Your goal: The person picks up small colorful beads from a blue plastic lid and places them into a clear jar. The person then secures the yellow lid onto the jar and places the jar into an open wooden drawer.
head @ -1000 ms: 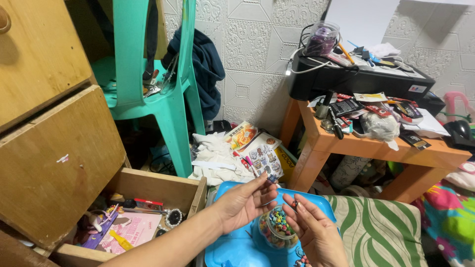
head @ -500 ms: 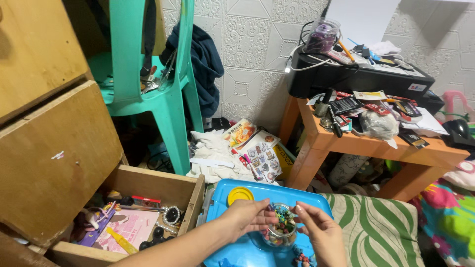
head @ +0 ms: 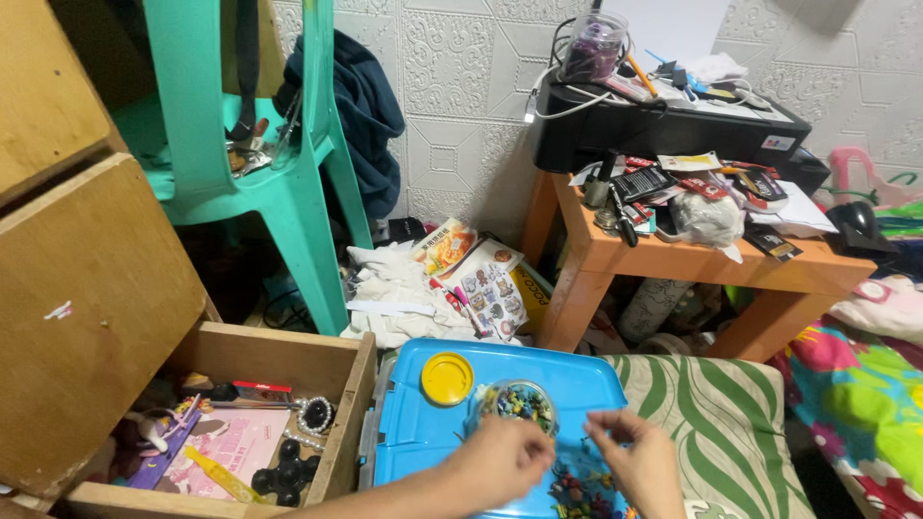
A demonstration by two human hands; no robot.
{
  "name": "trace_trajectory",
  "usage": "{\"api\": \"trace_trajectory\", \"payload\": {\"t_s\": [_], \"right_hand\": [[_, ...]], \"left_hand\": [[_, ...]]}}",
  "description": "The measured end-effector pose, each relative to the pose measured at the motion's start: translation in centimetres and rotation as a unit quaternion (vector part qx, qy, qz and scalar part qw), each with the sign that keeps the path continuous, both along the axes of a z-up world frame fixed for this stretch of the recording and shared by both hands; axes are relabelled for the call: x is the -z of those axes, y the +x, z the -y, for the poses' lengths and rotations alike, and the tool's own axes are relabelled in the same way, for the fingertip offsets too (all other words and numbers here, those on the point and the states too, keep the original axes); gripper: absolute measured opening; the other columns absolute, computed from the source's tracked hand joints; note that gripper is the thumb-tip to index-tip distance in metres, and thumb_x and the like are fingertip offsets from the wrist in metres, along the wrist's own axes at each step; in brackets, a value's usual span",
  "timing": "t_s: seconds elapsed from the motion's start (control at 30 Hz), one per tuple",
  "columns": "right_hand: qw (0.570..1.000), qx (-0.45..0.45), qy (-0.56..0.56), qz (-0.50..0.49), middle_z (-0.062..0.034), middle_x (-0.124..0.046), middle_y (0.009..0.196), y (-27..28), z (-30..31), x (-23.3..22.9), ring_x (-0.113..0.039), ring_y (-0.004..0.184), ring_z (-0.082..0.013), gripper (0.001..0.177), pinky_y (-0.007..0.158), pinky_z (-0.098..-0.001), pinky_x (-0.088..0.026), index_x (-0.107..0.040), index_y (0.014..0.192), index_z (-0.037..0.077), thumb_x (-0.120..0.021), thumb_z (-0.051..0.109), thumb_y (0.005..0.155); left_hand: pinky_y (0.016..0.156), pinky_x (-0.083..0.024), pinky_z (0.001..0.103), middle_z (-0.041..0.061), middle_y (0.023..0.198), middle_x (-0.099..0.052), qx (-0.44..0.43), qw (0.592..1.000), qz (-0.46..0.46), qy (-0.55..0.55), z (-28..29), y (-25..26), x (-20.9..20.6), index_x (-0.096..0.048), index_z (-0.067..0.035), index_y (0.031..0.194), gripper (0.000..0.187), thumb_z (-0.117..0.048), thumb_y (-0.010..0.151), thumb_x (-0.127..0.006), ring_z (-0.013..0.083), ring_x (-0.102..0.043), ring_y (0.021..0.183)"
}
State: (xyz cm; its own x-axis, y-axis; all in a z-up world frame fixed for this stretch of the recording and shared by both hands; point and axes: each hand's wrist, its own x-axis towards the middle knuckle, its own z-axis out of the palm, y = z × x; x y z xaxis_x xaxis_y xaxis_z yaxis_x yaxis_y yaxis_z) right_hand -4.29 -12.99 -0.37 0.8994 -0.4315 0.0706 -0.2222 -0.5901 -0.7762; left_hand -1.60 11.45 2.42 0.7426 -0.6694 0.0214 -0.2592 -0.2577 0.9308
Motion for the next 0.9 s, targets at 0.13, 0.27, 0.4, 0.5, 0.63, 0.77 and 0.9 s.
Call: {"api": "trace_trajectory", "payload": {"t_s": [0.13,0.27,0.4,0.5,0.63,0.77,0.9], "right_hand": [[0.982,-0.113,-0.074,-0.132,-0.0084,-0.082,0.091,-0.2,2.6,4.7,-0.079,0.086,-0.0195,0.041,0.083,-0.0335,-0.061,-0.082,0.106,0.014,-0.091,0.024,0.067],[0.968,-0.115,-0.145,-0.169,-0.0112,-0.071,0.1,-0.4,1.3,7.2,-0.072,0.099,-0.0257,0.05,0.091,-0.0371,-0.058,-0.08,0.112,0.023,-0.093,0.024,0.064],[0.975,-0.11,-0.129,-0.142,-0.0116,-0.067,0.099,-0.3,0.3,6.6,-0.074,0.099,-0.0258,0.033,0.09,-0.0379,-0.059,-0.082,0.1,0.024,-0.086,0.02,0.067],[0.976,-0.091,-0.152,-0.125,-0.0102,-0.069,0.1,-0.3,0.7,7.5,-0.072,0.098,-0.0285,0.032,0.09,-0.0385,-0.058,-0.083,0.101,0.025,-0.086,0.023,0.069],[0.978,-0.118,-0.16,-0.054,-0.0115,-0.071,0.098,0.3,3.0,10.6,-0.074,0.091,-0.0297,0.027,0.086,-0.0372,-0.059,-0.086,0.088,0.02,-0.088,0.017,0.06],[0.984,-0.11,-0.122,-0.061,-0.0101,-0.074,0.096,0.9,4.3,12.0,-0.079,0.081,-0.0255,0.026,0.08,-0.0347,-0.063,-0.086,0.087,0.018,-0.091,0.022,0.061],[0.989,-0.048,-0.122,-0.074,-0.01,-0.078,0.095,0.9,4.3,9.3,-0.082,0.079,-0.0222,0.023,0.081,-0.0345,-0.064,-0.086,0.085,0.016,-0.093,0.025,0.066]], "left_hand": [[0.088,-0.057,0.045,0.026,0.107,-0.071,0.12,0.98,0.151,0.052,2.5,-0.3,4.9,-0.072,0.003,0.109,0.026,-0.012,0.089,-0.066,0.0335,-0.07,0.097],[0.094,-0.052,0.056,0.033,0.128,-0.058,0.158,0.949,0.188,0.199,6.6,0.4,13.3,-0.066,0.006,0.121,0.033,-0.015,0.101,-0.051,0.0468,-0.061,0.114],[0.085,-0.056,0.052,0.037,0.134,-0.055,0.041,0.863,0.482,0.146,9.9,1.2,21.2,-0.062,0.017,0.126,0.046,-0.015,0.096,-0.051,0.0459,-0.059,0.12],[0.082,-0.058,0.049,0.033,0.127,-0.057,0.05,0.85,0.488,0.192,10.5,0.8,22.1,-0.065,0.013,0.123,0.041,-0.016,0.096,-0.054,0.0413,-0.061,0.11],[0.078,-0.057,0.049,0.024,0.114,-0.06,0.083,0.882,0.424,0.188,10.0,0.7,18.7,-0.069,0.004,0.108,0.027,-0.015,0.097,-0.052,0.0404,-0.061,0.111],[0.077,-0.057,0.051,0.025,0.112,-0.059,0.065,0.873,0.446,0.184,10.3,0.5,18.0,-0.07,0.002,0.107,0.027,-0.017,0.096,-0.054,0.0422,-0.06,0.107],[0.073,-0.057,0.05,0.023,0.108,-0.061,0.063,0.832,0.501,0.23,11.8,0.7,19.6,-0.072,0.002,0.095,0.028,-0.021,0.094,-0.056,0.0395,-0.061,0.103]]}}
